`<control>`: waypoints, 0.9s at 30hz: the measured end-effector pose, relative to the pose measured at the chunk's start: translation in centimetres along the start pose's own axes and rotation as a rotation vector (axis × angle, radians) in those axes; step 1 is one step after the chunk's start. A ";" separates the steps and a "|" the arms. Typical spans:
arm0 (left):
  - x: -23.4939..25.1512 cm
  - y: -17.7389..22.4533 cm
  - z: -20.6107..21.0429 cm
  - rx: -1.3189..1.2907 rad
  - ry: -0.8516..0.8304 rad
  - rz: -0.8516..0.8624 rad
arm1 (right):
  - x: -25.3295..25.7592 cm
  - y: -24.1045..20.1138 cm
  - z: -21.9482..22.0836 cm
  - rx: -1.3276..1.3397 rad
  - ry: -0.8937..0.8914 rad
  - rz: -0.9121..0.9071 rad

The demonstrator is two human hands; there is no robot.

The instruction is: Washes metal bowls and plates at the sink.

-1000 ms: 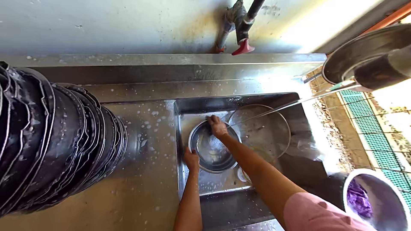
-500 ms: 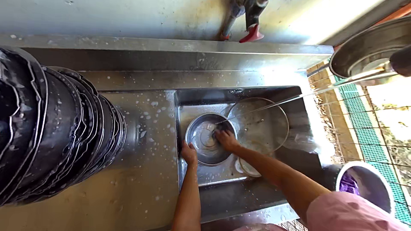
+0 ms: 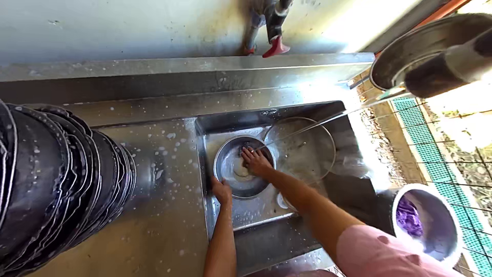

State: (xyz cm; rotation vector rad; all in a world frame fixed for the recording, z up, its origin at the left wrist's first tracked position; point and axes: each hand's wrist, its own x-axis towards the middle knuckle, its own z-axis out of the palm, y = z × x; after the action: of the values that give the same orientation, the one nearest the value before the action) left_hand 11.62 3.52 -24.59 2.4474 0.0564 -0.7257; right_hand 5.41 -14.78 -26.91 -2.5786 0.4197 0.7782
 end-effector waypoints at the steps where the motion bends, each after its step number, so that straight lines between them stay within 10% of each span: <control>1: 0.1 0.1 0.2 0.002 0.011 0.000 | 1.2 -1.6 0.6 0.068 0.054 0.025; 6: 0.3 -0.2 0.0 -0.005 0.024 -0.007 | -3.6 -3.7 4.3 0.161 -0.158 -0.285; 12: -0.4 -0.1 0.1 0.136 -0.008 0.061 | -0.4 0.0 0.9 0.127 0.015 -0.030; 18: -3.0 -2.0 0.1 0.527 -0.032 0.537 | -5.8 -2.9 1.8 0.247 -0.123 -0.206; 22: -5.6 -1.2 -0.8 0.877 -0.604 0.772 | -12.6 1.1 -5.8 0.334 0.197 0.035; 27: -5.9 0.9 -1.4 1.108 -0.670 0.778 | -27.8 5.7 -12.2 0.492 0.730 0.267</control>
State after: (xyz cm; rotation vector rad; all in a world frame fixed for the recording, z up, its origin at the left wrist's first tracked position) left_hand 7.44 4.19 -20.13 2.5662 -1.8550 -1.3395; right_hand -13.50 -20.89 -3.20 -2.2632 1.0364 -0.2237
